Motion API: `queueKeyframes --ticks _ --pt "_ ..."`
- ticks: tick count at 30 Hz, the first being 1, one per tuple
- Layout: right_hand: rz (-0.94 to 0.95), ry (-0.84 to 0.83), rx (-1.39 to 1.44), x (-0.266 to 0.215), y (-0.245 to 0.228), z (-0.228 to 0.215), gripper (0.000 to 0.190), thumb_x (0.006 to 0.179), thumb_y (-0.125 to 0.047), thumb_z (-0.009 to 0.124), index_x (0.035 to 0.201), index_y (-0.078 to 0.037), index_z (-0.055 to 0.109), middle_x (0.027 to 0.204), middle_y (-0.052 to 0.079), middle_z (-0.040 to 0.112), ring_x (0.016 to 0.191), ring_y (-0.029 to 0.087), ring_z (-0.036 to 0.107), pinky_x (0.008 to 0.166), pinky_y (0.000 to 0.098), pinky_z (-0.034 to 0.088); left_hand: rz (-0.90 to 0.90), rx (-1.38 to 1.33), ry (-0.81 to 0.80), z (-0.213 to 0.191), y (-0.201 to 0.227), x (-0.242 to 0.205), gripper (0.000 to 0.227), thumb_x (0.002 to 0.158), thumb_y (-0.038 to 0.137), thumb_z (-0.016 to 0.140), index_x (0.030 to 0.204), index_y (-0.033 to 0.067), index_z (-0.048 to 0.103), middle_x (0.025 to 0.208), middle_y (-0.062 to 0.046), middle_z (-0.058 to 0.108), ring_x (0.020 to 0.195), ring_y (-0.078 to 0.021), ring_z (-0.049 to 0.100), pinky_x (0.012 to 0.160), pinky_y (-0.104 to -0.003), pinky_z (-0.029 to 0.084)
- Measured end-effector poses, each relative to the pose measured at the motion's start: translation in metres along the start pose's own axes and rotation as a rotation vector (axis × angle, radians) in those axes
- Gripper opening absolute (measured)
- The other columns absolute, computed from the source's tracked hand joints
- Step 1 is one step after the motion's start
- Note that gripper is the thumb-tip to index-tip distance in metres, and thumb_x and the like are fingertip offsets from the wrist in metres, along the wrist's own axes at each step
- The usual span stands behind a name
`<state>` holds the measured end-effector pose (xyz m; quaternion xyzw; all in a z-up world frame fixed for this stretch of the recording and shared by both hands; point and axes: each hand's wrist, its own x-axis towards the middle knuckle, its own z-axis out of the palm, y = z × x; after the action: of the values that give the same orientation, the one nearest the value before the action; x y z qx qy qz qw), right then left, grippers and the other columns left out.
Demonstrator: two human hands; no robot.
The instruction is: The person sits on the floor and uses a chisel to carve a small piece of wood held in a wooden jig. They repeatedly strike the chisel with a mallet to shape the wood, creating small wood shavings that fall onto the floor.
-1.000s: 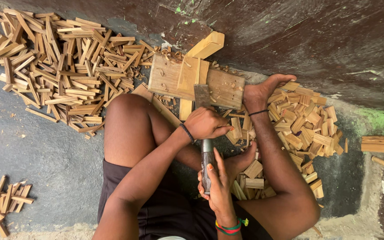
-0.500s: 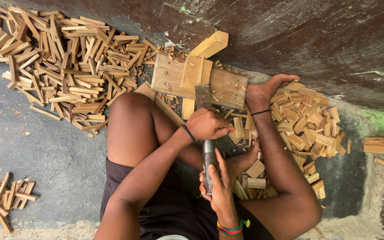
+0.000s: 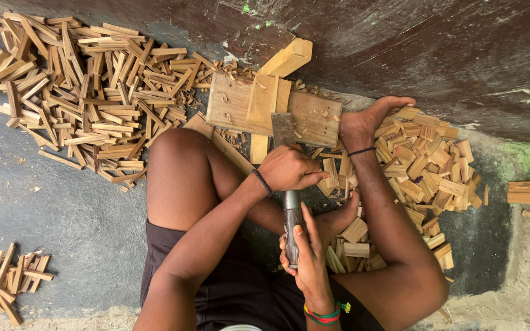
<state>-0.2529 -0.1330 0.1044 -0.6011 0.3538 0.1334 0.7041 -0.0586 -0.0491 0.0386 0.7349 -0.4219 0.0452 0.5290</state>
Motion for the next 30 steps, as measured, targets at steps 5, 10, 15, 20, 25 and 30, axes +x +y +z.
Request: queueKeyframes --ticks 5,10,15,20,25,30 --pt "-0.005 0.0 0.036 -0.0014 -0.0033 -0.0004 0.063 0.102 -0.035 0.048 0.161 -0.023 0.032 0.071 0.01 0.06 0.04 0.011 0.053 0.03 0.0216 0.036 0.015 0.012 -0.004 0.0024 -0.0014 0.0025 0.03 0.093 0.036 0.071 0.074 0.012 0.073 0.063 -0.011 0.067 0.06 -0.0345 0.064 0.059 -0.046 0.052" --pt "0.002 -0.008 0.044 -0.0022 -0.0039 -0.0026 0.062 0.102 -0.035 0.046 0.161 -0.024 0.032 0.071 0.011 0.06 0.04 0.011 0.053 0.029 0.0216 0.035 0.02 0.013 -0.012 0.0059 -0.0023 0.0016 0.033 0.093 0.036 0.072 0.072 0.0111 0.071 0.062 -0.012 0.065 0.059 -0.0348 0.063 0.06 -0.047 0.052" --pt "0.0 -0.012 0.05 -0.0026 -0.004 -0.0017 0.062 0.102 -0.036 0.047 0.161 -0.024 0.032 0.071 0.011 0.06 0.04 0.011 0.053 0.03 0.0215 0.036 0.003 0.009 0.002 0.0027 -0.0019 0.0018 0.031 0.093 0.036 0.071 0.073 0.0115 0.072 0.063 -0.012 0.066 0.06 -0.0346 0.064 0.059 -0.047 0.051" --pt "-0.001 -0.017 0.046 -0.0013 -0.0041 -0.0014 0.062 0.101 -0.036 0.048 0.16 -0.024 0.032 0.071 0.011 0.06 0.04 0.011 0.053 0.03 0.0214 0.036 -0.012 -0.002 0.002 0.0005 -0.0015 0.002 0.03 0.092 0.036 0.071 0.076 0.0111 0.074 0.063 -0.012 0.066 0.06 -0.0351 0.064 0.059 -0.047 0.052" --pt "-0.004 -0.028 0.023 0.0001 -0.0053 -0.0034 0.062 0.101 -0.036 0.048 0.16 -0.023 0.032 0.072 0.011 0.061 0.041 0.011 0.054 0.03 0.0215 0.036 -0.058 -0.03 0.002 -0.0001 -0.0028 0.0022 0.033 0.093 0.038 0.07 0.074 0.0114 0.073 0.065 -0.012 0.067 0.062 -0.0353 0.065 0.06 -0.048 0.051" --pt "0.014 -0.035 0.019 0.0017 -0.0095 -0.0043 0.062 0.101 -0.036 0.049 0.16 -0.026 0.033 0.073 0.011 0.06 0.041 0.011 0.054 0.03 0.0216 0.036 -0.138 -0.077 -0.075 -0.0023 -0.0059 0.0064 0.037 0.095 0.04 0.068 0.072 0.0109 0.071 0.065 -0.012 0.067 0.061 -0.0353 0.065 0.056 -0.047 0.049"
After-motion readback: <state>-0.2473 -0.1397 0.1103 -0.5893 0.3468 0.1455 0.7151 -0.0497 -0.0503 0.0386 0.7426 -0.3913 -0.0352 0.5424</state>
